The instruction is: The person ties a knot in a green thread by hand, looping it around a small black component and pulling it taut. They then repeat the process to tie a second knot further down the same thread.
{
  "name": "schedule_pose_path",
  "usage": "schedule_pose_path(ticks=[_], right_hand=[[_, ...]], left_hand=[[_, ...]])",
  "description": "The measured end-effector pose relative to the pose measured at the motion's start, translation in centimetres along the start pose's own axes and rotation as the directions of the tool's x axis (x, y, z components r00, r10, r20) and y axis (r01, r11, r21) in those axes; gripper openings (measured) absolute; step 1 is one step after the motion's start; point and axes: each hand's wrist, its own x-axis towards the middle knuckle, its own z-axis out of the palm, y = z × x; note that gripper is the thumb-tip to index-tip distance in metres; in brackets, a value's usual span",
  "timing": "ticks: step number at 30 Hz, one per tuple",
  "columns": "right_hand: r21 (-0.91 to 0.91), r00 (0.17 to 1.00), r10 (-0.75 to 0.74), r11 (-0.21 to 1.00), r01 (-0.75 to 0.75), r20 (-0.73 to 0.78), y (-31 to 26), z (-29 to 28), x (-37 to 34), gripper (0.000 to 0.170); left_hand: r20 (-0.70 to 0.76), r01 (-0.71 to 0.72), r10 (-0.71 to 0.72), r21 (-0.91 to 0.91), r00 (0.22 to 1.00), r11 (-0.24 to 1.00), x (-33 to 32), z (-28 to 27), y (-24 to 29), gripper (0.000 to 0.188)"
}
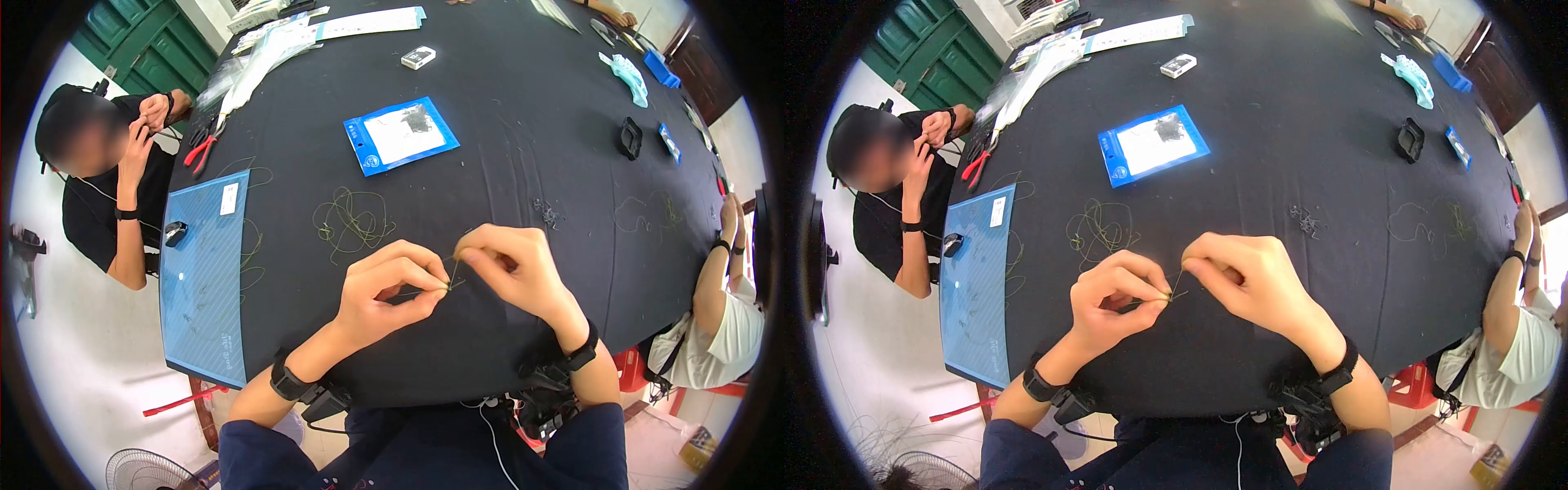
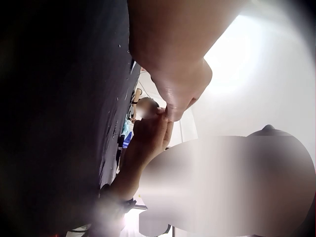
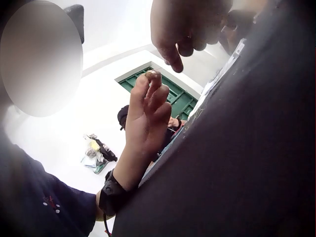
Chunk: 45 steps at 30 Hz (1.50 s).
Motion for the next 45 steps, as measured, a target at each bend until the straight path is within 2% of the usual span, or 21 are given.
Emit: schedule_pose_path(ticks=[2, 5, 7, 9, 12, 15, 18, 19, 22, 23, 27, 29, 30, 33, 36, 38, 39, 42, 45], right_hand=[[-0.014, 0.995, -0.068, 0.998, 0.069, 0.067, 0.6, 0.7, -0.1, 0.004], [0.012, 0.96, -0.156, 0.987, 0.158, 0.232, 0.4, 1.3, -0.3, 0.005], [0.031, 0.934, -0.231, 0.972, 0.232, 0.272, 0.4, 1.7, -0.6, 0.004], [0.04, 0.918, -0.291, 0.956, 0.292, 0.271, 0.2, 1.8, -0.6, 0.004], [0.055, 0.925, -0.303, 0.953, 0.299, 0.228, -0.4, 1.1, -0.6, 0.005], [0.104, 0.958, -0.274, 0.959, 0.265, 0.088, -0.3, 0.3, -0.4, 0.007], [0.028, 0.987, -0.16, 0.987, 0.16, -0.018, -0.1, -0.4, -0.3, 0.004], [-0.004, 0.994, -0.105, 0.994, 0.105, -0.029, -0.1, -0.3, -0.2, 0.003], [-0.013, 0.998, -0.06, 0.998, 0.06, -0.011, 0.3, 0.4, -0.1, 0.004], [-0.012, 0.995, -0.102, 0.995, 0.102, 0.004, 0.7, 0.9, -0.1, 0.004], [-0.02, 0.96, -0.111, 0.993, 0.12, 0.258, 0.5, 1.3, -0.3, 0.005], [0.07, 0.955, -0.123, 0.992, 0.108, 0.271, 0.2, 1.8, -0.5, 0.003], [0.107, 0.948, -0.133, 0.989, 0.106, 0.289, 0.1, 1.8, -0.6, 0.002], [0.135, 0.922, -0.2, 0.977, 0.164, 0.332, -0.5, 1.5, -0.7, 0.002], [0.185, 0.932, -0.273, 0.955, 0.232, 0.24, -0.4, 1.0, -0.6, 0.002], [0.216, 0.976, -0.171, 0.967, 0.139, 0.137, -0.6, 0.4, -0.7, 0.003], [0.186, 0.978, -0.192, 0.967, 0.175, 0.077, -0.2, 0.3, -0.5, 0.003], [0.112, 0.999, -0.023, 0.994, 0.018, 0.046, -0.2, -0.2, -0.3, 0.004], [0.071, 0.995, -0.026, 0.997, 0.018, 0.1, 0.5, 0.7, -0.3, 0.004]], left_hand=[[0.027, 0.163, -0.162, -0.084, 0.987, 0.983, -0.4, -0.3, 0.5, 0.014], [-0.107, 0.225, -0.228, -0.036, 0.968, 0.974, -0.4, -0.3, 0.5, 0.014], [-0.127, 0.067, -0.041, 0.209, 0.991, 0.976, -0.1, -0.3, 0.2, 0.015], [-0.087, -0.087, 0.132, 0.394, 0.987, 0.915, 0.4, -0.4, 0.0, 0.017], [-0.041, -0.223, 0.273, 0.467, 0.961, 0.856, 0.6, -0.4, -0.8, 0.018], [0.067, -0.275, 0.285, 0.534, 0.956, 0.8, 0.9, -0.4, -0.3, 0.02], [0.178, -0.329, 0.277, 0.521, 0.944, 0.788, 0.6, 0.0, 0.3, 0.021], [0.199, -0.32, 0.255, 0.45, 0.946, 0.834, 0.2, -0.1, 0.2, 0.02], [0.176, -0.3, 0.258, 0.291, 0.95, 0.908, 0.5, -0.2, 0.6, 0.018], [0.144, -0.266, 0.234, 0.275, 0.962, 0.924, 0.4, -0.3, 0.6, 0.018], [-0.031, -0.111, 0.124, 0.272, 0.992, 0.956, 0.1, -0.5, 0.4, 0.019], [-0.118, -0.053, 0.097, 0.334, 0.988, 0.941, 0.1, -0.5, 0.3, 0.018], [-0.115, -0.069, 0.121, 0.381, 0.986, 0.922, 0.1, -0.5, 0.3, 0.018], [-0.089, -0.133, 0.201, 0.488, 0.976, 0.863, 0.4, -0.6, 0.1, 0.017], [0.001, -0.222, 0.263, 0.538, 0.965, 0.813, 0.7, -0.4, -0.1, 0.018], [0.11, -0.271, 0.254, 0.565, 0.961, 0.78, 0.8, -0.4, 0.2, 0.019], [0.123, -0.292, 0.27, 0.543, 0.955, 0.787, 0.6, -0.1, 0.0, 0.02], [0.23, -0.29, 0.215, 0.374, 0.949, 0.881, 0.2, 0.0, 0.5, 0.019], [0.183, -0.269, 0.225, 0.274, 0.957, 0.923, 0.4, -0.2, 0.8, 0.019]])
